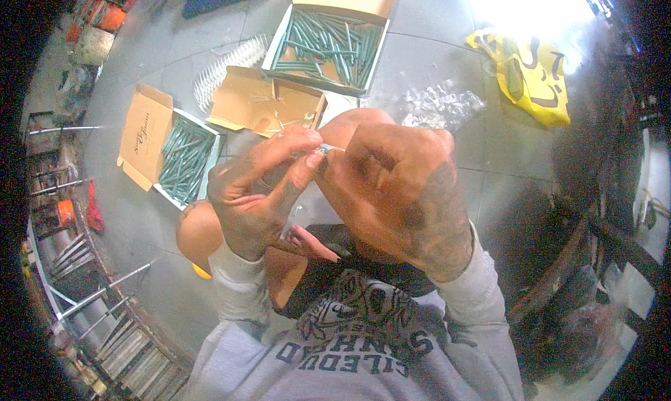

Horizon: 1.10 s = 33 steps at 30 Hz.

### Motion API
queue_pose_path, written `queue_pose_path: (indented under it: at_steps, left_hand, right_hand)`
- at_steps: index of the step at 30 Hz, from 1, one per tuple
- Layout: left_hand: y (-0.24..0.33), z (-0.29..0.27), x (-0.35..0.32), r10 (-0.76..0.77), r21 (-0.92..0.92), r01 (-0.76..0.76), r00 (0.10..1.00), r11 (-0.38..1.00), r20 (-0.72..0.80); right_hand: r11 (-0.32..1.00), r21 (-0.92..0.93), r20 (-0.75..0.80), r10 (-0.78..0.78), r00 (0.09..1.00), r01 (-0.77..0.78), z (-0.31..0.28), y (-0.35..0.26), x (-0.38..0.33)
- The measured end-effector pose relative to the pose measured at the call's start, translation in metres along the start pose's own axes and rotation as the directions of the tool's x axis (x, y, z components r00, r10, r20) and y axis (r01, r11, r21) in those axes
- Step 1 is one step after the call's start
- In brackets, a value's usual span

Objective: The person is assembling small green tubes and clear plastic sleeves by hand. They pick up components from boxes on the floor, insert internal parts using a wooden stick, and slide clear plastic casings over the tubes.

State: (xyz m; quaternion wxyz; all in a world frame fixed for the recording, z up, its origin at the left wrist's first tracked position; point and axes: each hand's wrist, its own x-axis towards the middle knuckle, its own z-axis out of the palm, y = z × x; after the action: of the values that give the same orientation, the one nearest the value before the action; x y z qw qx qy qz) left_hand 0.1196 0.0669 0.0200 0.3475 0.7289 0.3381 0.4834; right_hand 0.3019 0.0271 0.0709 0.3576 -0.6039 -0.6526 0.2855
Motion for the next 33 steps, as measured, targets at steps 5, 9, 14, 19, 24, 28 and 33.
queue_pose_path:
  at_steps: [5, 9, 14, 19, 24, 28, 33]
  left_hand:
    - [0.002, -0.005, 0.0, -0.092, -0.038, 0.094, 0.994, 0.995, 0.057]
    - [0.002, -0.006, 0.002, 0.0, 0.132, -0.008, 0.998, 0.991, 0.062]
    - [0.006, -0.005, 0.001, -0.065, 0.16, 0.054, 0.996, 0.986, 0.066]
    - [-0.004, 0.0, -0.006, -0.135, -0.055, 0.136, 0.991, 0.989, 0.028]
    - [-0.001, 0.004, -0.012, -0.425, -0.309, 0.43, 0.901, 0.848, 0.086]
    - [0.01, 0.014, -0.012, -0.513, -0.452, 0.459, 0.859, 0.765, 0.005]
    - [0.013, 0.021, -0.014, -0.5, -0.302, 0.47, 0.865, 0.829, -0.026]
  right_hand:
    - [0.997, 0.073, -0.004, 0.037, 0.999, -0.037, 0.003, 0.002, -0.001]
    - [0.998, 0.056, 0.009, 0.011, 1.0, -0.011, 0.002, 0.004, 0.0]
    - [0.994, 0.09, 0.053, 0.064, 0.997, -0.068, -0.004, 0.005, 0.0]
    - [0.987, 0.137, 0.112, 0.073, 0.991, -0.088, -0.006, 0.012, 0.0]
    - [0.997, 0.029, 0.098, 0.064, 0.993, -0.067, -0.006, 0.007, 0.0]
    - [0.998, 0.024, 0.075, 0.063, 0.995, -0.065, -0.004, 0.007, -0.002]
    - [0.996, 0.073, 0.034, 0.048, 0.998, -0.05, 0.0, 0.009, -0.005]
